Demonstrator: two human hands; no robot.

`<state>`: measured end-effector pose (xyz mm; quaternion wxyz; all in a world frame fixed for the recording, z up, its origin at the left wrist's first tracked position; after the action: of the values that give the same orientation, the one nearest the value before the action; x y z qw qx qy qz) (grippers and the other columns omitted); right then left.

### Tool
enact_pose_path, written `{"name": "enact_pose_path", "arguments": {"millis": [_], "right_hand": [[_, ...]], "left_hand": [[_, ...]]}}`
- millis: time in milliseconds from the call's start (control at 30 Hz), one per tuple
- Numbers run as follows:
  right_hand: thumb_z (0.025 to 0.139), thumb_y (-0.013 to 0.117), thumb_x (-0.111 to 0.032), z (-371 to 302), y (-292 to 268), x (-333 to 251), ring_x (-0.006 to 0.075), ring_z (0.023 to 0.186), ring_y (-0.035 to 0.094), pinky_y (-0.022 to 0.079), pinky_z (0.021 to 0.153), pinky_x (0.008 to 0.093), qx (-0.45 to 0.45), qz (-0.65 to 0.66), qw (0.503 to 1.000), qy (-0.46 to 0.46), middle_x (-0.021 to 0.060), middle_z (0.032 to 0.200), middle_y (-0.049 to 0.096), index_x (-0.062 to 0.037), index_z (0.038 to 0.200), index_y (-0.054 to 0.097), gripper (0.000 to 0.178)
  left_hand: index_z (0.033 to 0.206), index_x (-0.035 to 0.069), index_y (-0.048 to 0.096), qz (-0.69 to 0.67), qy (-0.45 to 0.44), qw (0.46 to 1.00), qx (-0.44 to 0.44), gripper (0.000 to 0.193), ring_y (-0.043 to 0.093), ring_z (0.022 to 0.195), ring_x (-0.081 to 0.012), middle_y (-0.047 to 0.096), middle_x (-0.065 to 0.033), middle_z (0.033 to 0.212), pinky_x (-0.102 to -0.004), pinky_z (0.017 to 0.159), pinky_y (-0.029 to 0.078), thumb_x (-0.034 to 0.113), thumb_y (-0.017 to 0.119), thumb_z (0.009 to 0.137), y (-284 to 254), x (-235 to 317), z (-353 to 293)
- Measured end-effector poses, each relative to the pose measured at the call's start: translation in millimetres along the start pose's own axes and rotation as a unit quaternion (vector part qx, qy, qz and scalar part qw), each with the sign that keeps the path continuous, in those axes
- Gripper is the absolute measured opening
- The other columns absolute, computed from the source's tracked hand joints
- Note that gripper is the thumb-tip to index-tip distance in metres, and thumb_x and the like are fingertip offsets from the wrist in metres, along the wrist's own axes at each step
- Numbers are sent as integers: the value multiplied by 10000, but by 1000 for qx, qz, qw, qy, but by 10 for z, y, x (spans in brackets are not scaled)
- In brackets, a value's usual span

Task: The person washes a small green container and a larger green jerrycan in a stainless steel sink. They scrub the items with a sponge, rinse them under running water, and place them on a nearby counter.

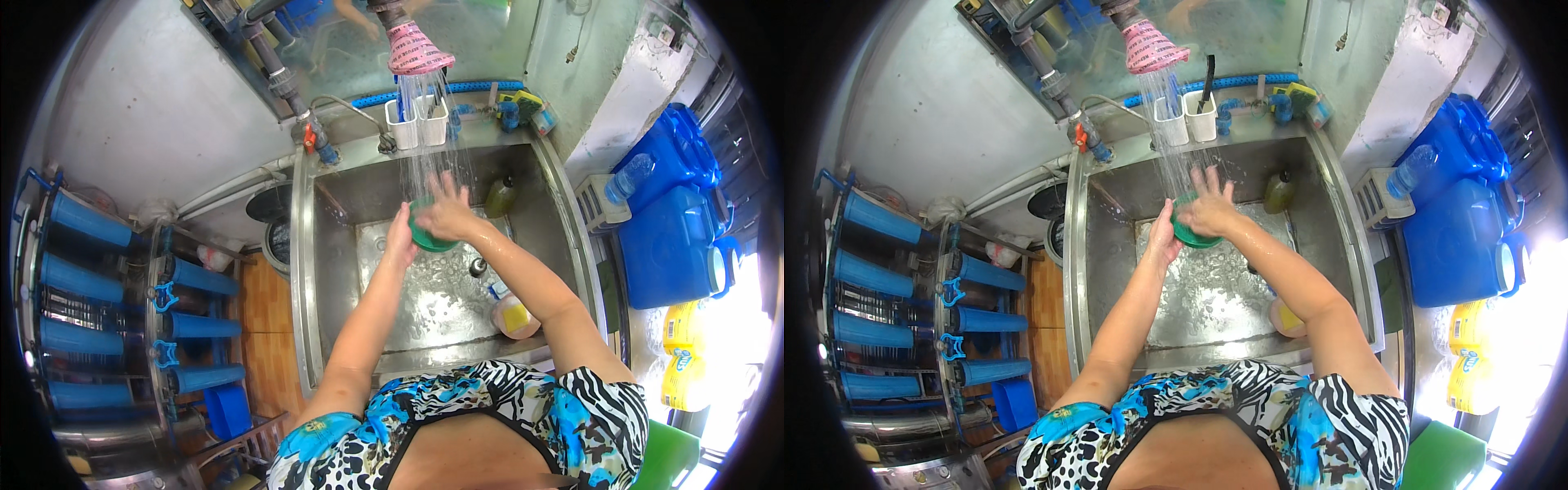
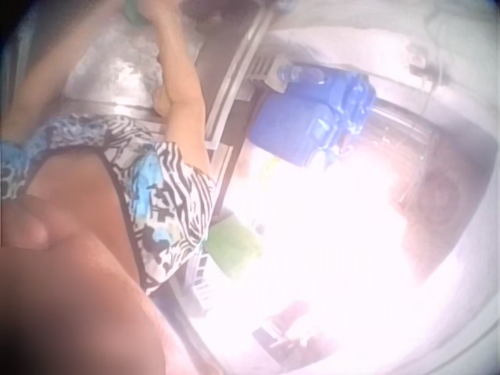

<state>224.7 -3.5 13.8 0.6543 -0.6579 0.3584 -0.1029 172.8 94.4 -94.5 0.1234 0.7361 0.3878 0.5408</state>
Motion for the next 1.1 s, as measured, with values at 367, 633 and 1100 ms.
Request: {"name": "enact_pose_path", "arguments": {"millis": [367,633,1100], "right_hand": [[858,627,-531,-93,-212,-222,478,1480,32,105,1096,742,19,-58,994,-93,238,1604,152,-83,1158,712,546],[705,783,-265,4,-207,-284,423,1071,626,471,958,558,8,189,973,-130,202,1172,660,-108,801,733,191],[744,738,-93,116,-270,-235,261,893,667,521,785,408,138,424,890,-93,113,973,690,-55,991,712,251]], "left_hand": [[1371,95,513,-2,-43,999,-12,495,594,1151,-234,610,-82,1267,-409,980,488,449,445,1032,34,-41,-72],[1288,78,555,-195,-154,967,-57,582,586,1173,-367,625,-190,1236,-518,990,484,555,445,973,-200,-219,21],[1049,78,595,-101,-157,970,-158,236,643,842,-203,636,-71,925,-374,713,548,199,701,876,-89,-726,489]]}}
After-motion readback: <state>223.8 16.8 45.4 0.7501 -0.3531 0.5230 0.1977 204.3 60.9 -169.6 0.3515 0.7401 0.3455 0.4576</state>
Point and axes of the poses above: each hand's wrist, its own z-axis towards the middle knuckle, its own y-axis out of the palm, x = y × z, the point moved 8 cm from there along z, towards the middle knuckle
